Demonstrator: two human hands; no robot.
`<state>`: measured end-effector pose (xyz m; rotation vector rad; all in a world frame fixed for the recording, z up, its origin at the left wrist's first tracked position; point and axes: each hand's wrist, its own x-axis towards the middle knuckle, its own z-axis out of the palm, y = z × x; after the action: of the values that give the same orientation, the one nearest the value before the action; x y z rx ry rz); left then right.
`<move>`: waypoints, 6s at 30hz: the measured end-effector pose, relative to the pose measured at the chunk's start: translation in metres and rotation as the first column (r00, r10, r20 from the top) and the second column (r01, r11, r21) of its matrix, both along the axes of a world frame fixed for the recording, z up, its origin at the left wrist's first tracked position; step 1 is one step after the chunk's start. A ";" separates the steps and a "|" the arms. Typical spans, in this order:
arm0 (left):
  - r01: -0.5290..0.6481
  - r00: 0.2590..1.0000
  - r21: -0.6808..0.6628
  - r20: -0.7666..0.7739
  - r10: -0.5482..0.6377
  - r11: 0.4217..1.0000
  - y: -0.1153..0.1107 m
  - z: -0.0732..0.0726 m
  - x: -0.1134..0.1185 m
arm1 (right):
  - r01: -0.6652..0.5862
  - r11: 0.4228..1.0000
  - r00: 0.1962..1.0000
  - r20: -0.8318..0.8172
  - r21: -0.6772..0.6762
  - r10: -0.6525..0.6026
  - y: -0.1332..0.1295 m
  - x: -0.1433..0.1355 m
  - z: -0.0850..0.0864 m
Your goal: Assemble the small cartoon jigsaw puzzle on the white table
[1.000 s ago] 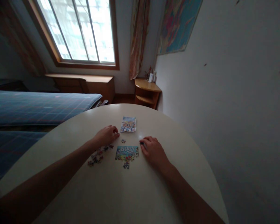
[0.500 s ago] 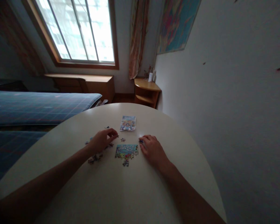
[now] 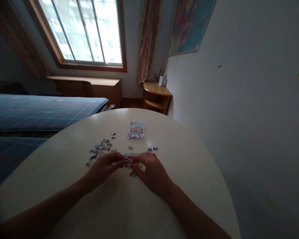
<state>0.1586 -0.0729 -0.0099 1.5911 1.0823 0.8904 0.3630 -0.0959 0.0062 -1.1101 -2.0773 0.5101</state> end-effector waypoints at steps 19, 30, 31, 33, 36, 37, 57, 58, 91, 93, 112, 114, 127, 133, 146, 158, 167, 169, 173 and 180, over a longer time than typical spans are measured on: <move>-0.020 0.996 0.004 0.086 0.020 1.000 -0.011 -0.004 0.006 | 0.163 0.983 0.987 -0.003 0.082 -0.164 -0.004 -0.004 -0.005; -0.043 0.999 0.149 0.031 0.038 0.988 -0.016 -0.005 0.008 | 0.153 0.981 0.987 0.036 0.121 -0.158 -0.003 -0.005 -0.008; -0.043 0.999 0.157 0.025 0.040 0.987 -0.016 -0.005 0.008 | 0.148 0.982 0.987 0.044 0.120 -0.154 -0.003 -0.004 -0.007; -0.045 0.999 0.167 0.021 0.042 0.985 -0.016 -0.004 0.007 | 0.129 0.985 0.989 0.058 0.115 -0.136 -0.003 -0.003 -0.006; -0.032 0.999 0.166 0.015 0.030 0.986 -0.015 -0.003 0.007 | 0.105 0.988 0.991 0.072 0.110 -0.114 -0.002 0.000 -0.005; -0.024 1.000 0.162 0.009 0.023 0.987 -0.015 -0.003 0.007 | 0.103 0.989 0.991 0.076 0.111 -0.112 -0.002 0.000 -0.004; 0.416 0.864 0.540 -0.485 -0.133 0.732 0.000 -0.010 -0.013 | -0.098 0.995 0.928 0.357 -0.032 0.103 -0.002 0.022 0.004; 0.452 0.845 0.543 -0.514 -0.145 0.708 0.002 -0.011 -0.015 | -0.106 0.994 0.917 0.384 -0.037 0.112 -0.003 0.021 0.004; 0.610 0.745 0.545 -0.642 -0.182 0.575 0.009 -0.012 -0.020 | -0.267 0.959 0.893 0.348 -0.098 0.284 0.003 0.025 -0.001; 0.606 0.753 0.546 -0.628 -0.196 0.578 0.009 -0.012 -0.019 | -0.281 0.954 0.900 0.318 -0.101 0.299 0.006 0.031 -0.001; 0.690 0.678 0.535 -0.715 -0.174 0.488 -0.004 -0.005 -0.015 | -0.007 0.995 0.907 0.420 0.101 -0.036 0.034 0.054 -0.024; 0.695 0.671 0.528 -0.720 -0.175 0.488 -0.005 -0.004 -0.014 | 0.031 0.995 0.905 0.420 0.095 -0.069 0.038 0.058 -0.027; 0.662 0.708 0.581 -0.692 -0.141 0.474 -0.008 -0.007 -0.008 | 0.020 0.992 0.935 0.348 0.126 -0.063 0.040 0.053 -0.027; 0.353 0.772 0.648 -0.609 0.181 0.675 0.017 0.000 -0.033 | -0.215 0.970 0.902 0.404 0.111 0.154 0.035 0.046 -0.026; 0.188 0.775 0.547 -0.593 0.219 0.816 0.039 -0.021 -0.045 | -0.207 0.972 0.912 0.381 0.115 0.149 0.037 0.046 -0.029; 0.201 0.806 0.529 -0.568 0.168 0.824 0.042 -0.027 -0.044 | -0.188 0.978 0.907 0.396 0.084 0.140 0.037 0.045 -0.031; 0.191 0.809 0.539 -0.560 0.180 0.820 0.040 -0.027 -0.043 | -0.186 0.980 0.913 0.382 0.078 0.142 0.035 0.045 -0.029; 0.183 0.812 0.536 -0.555 0.181 0.824 0.040 -0.027 -0.043 | -0.183 0.980 0.911 0.387 0.075 0.141 0.035 0.046 -0.029; 0.191 0.814 0.531 -0.555 0.169 0.826 0.041 -0.028 -0.043 | -0.180 0.981 0.909 0.393 0.076 0.137 0.035 0.046 -0.029; 0.175 0.822 0.542 -0.540 0.182 0.822 0.040 -0.028 -0.043 | -0.185 0.981 0.904 0.403 0.064 0.144 0.036 0.046 -0.031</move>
<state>0.1156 -0.0331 -0.0376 2.4861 1.2944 0.7935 0.4089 -0.0602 -0.0243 -1.0490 -2.5372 0.2673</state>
